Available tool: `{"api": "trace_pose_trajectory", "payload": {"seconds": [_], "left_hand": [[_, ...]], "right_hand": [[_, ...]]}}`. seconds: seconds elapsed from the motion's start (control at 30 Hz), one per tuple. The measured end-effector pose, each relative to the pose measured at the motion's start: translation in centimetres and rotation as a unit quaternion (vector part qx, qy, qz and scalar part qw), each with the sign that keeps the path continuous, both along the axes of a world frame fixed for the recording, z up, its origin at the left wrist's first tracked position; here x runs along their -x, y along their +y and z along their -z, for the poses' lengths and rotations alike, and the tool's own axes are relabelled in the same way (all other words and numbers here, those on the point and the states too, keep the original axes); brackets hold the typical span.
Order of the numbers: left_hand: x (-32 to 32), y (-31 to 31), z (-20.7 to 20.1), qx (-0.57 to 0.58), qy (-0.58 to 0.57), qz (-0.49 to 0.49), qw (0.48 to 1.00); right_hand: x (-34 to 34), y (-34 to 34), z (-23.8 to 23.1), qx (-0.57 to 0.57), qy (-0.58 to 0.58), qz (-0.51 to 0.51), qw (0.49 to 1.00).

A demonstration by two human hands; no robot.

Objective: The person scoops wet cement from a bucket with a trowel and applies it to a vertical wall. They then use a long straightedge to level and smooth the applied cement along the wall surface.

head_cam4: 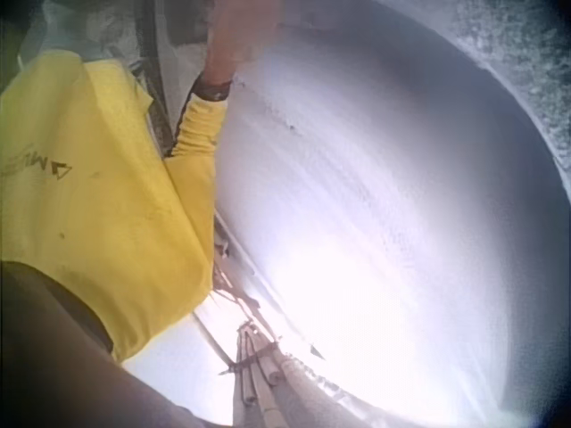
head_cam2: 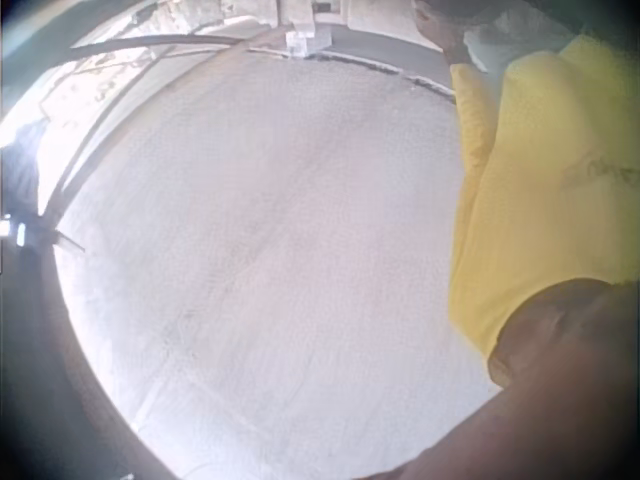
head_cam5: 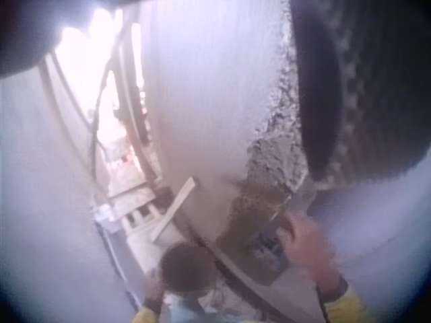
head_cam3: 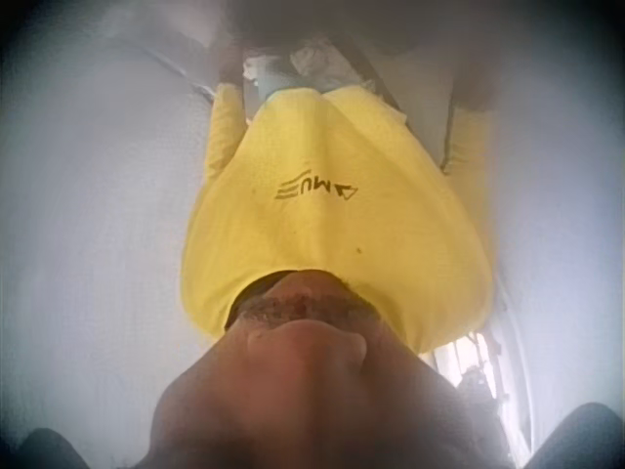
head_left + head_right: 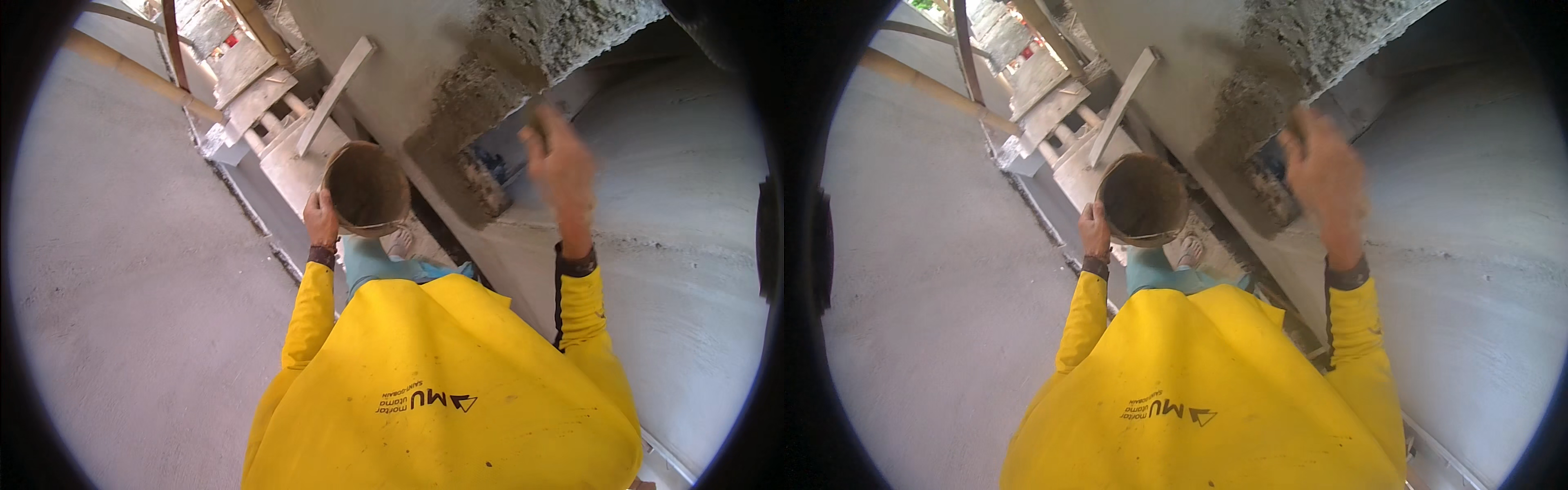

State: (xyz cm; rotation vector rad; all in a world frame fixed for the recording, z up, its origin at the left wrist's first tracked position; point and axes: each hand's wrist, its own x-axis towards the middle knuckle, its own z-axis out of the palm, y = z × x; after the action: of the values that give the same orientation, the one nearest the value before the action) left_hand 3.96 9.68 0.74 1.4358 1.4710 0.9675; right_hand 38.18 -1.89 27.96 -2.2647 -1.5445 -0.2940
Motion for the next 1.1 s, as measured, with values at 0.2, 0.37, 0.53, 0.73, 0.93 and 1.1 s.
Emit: {"api": "trace_pose_trajectory", "payload": {"seconds": [0.2,0.37,0.53,0.73,0.93,1.1], "left_hand": [[-0.7,1.0,-9.1,-0.024,0.022,0.117,0.993],[-1.4,1.9,-15.0,-0.095,0.071,0.171,0.978],[-0.5,3.2,-17.1,-0.146,0.134,0.193,0.961],[-2.4,3.0,-20.4,-0.17,0.15,0.222,0.948],[-4.3,4.5,-21.2,-0.194,0.154,0.246,0.937],[-8.0,3.9,-23.7,-0.239,0.164,0.325,0.9]], "right_hand": [[6.8,0.6,17.0,0.225,-0.061,-0.129,0.964],[13.1,3.2,19.4,0.223,-0.069,-0.146,0.961],[12.8,1.0,15.9,0.201,-0.076,-0.254,0.943],[12.6,2.9,13.8,0.13,-0.12,-0.15,0.973],[9.7,1.6,11.9,0.177,-0.14,-0.161,0.961],[6.4,3.4,8.5,0.401,0.01,-0.183,0.898]]}}
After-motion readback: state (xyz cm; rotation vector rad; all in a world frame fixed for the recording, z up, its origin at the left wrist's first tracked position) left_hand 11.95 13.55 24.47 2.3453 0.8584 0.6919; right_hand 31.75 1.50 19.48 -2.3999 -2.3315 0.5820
